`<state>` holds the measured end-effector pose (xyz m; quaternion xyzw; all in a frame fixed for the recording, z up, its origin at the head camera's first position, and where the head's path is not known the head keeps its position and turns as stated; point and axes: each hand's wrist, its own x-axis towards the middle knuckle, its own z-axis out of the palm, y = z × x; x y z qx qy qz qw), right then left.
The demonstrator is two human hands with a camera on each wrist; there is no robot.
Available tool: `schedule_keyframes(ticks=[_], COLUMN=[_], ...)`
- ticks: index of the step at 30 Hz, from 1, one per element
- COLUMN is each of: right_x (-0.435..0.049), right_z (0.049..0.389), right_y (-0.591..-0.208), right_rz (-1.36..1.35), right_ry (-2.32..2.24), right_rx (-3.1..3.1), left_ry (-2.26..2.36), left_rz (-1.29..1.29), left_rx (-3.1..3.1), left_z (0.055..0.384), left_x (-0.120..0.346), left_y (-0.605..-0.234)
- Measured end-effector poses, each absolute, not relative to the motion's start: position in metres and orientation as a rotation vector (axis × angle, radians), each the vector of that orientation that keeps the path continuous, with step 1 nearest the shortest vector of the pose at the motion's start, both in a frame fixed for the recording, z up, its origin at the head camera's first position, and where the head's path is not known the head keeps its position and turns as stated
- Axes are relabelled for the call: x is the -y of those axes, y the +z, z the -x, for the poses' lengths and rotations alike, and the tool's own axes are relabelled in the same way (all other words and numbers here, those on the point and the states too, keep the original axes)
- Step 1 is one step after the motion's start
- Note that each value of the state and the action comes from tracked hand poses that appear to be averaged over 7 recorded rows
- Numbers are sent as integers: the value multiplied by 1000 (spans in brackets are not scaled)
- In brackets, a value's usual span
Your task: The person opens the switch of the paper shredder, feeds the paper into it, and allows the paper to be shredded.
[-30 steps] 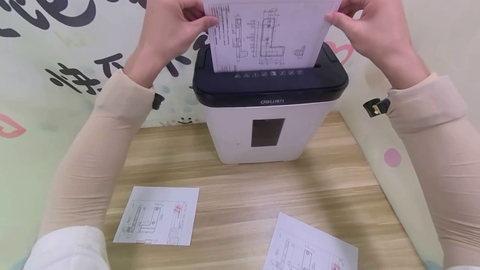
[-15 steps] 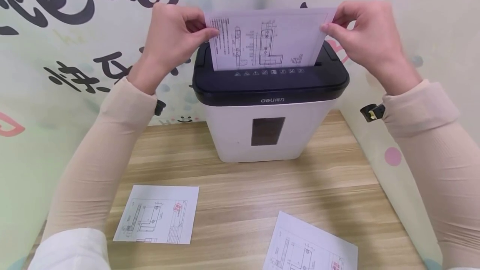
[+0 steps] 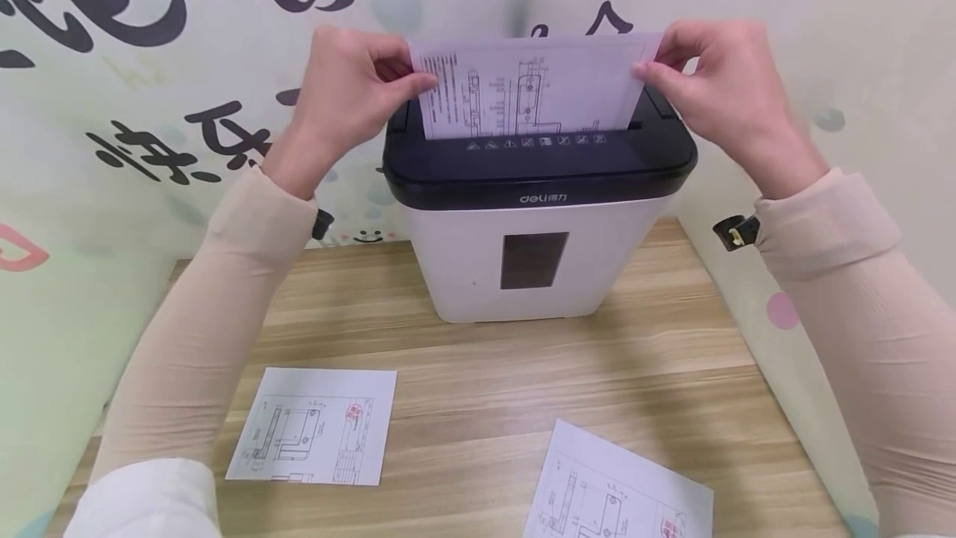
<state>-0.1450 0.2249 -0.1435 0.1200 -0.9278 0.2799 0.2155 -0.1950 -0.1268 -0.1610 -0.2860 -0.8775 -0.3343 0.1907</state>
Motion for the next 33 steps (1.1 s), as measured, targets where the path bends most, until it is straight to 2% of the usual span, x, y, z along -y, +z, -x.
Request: schedule_keyframes(ticks=[25, 33], right_x=[-220, -223], right_z=[140, 137], right_y=[-182, -186], right_rz=[-498, -368], right_ry=[735, 793], right_rx=[2552, 2549], left_ry=[-883, -974], left_rz=[930, 850], left_rx=[2496, 2496], left_z=[193, 193], left_x=[137, 140], left_y=[-194, -199])
